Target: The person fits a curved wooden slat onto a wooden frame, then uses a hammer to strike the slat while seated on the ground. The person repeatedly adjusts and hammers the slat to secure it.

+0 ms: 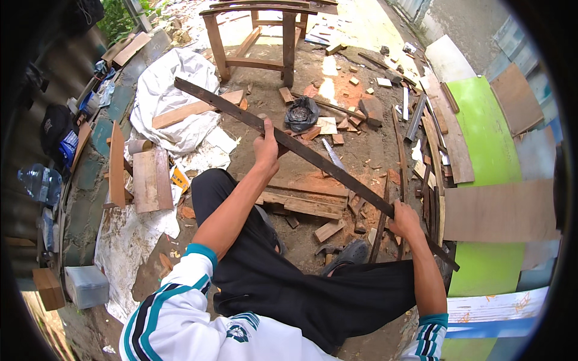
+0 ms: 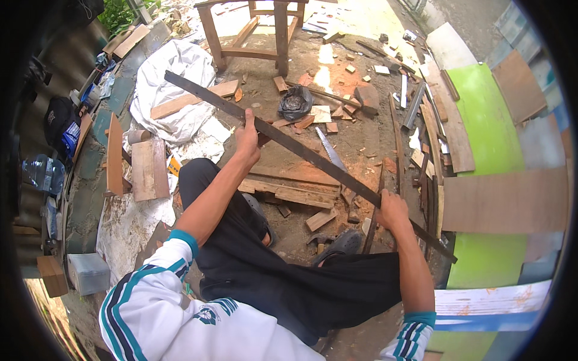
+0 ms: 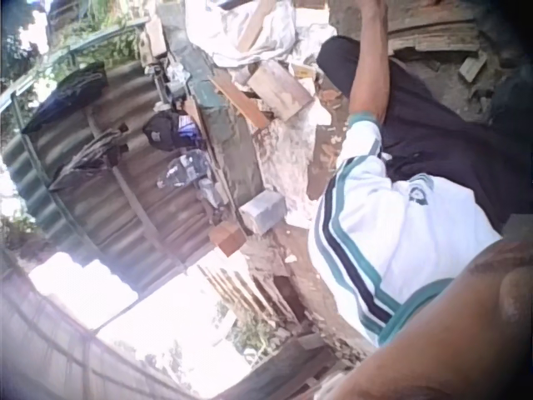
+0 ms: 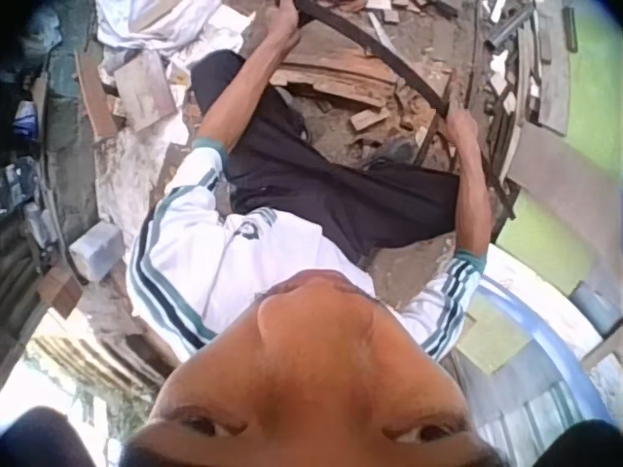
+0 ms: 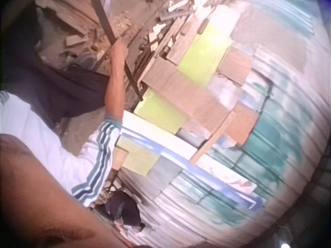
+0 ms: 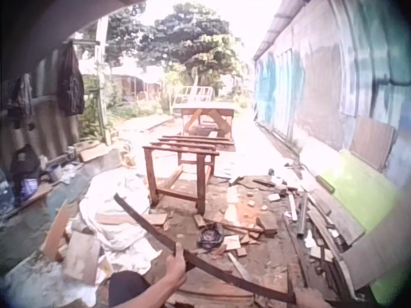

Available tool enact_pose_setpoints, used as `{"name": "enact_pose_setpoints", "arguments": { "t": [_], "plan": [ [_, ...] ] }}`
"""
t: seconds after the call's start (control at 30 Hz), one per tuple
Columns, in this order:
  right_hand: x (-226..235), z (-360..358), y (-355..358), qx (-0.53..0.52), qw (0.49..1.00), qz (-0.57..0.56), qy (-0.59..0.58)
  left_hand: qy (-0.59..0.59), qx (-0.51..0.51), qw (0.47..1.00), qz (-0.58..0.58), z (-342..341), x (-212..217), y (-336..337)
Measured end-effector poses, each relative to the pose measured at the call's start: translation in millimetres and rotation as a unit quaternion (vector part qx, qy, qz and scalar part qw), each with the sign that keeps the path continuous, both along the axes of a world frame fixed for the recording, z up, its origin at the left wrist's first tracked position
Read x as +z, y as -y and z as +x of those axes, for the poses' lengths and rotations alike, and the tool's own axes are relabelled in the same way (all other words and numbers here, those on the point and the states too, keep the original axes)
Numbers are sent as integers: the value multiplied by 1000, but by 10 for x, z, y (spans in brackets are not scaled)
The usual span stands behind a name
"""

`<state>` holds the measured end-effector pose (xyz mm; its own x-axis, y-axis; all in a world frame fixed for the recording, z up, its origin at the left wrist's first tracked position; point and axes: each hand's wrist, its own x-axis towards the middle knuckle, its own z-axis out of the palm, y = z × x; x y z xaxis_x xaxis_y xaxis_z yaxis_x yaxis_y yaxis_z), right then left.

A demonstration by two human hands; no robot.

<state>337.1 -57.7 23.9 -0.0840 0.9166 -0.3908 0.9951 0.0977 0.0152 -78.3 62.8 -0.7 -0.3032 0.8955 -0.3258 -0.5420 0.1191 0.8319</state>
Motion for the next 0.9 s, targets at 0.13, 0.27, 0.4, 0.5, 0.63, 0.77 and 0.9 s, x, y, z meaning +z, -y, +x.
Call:
{"name": "enact_pose_setpoints", "arguments": {
  "t": [0.13,0.27,0.4,0.5,0.63,0.77,0.9],
  "plan": [
    [-19,-254,-50,22,995,-53,-86,-46,-20,993,-103,182,-481,-224],
    [-241,-150,-380,10,986,-136,-93,-27,-83,983,-160,623,-588,-349],
    [-500,-240,-1047,-35,945,-232,-227,-25,-109,973,-202,614,-761,-743],
    [-506,-615,-1487,-54,921,-239,-302,-28,-88,966,-241,445,-674,-981],
    [-161,-1157,-1873,-52,944,-256,-203,-108,-150,965,-186,-41,-317,-838],
    [881,-1346,-2055,-34,968,-182,-172,-297,-197,926,-126,-284,607,-228],
    [2234,-1738,-2375,-58,967,-182,-169,-202,-136,930,-275,-712,1789,436]
  ]
}}
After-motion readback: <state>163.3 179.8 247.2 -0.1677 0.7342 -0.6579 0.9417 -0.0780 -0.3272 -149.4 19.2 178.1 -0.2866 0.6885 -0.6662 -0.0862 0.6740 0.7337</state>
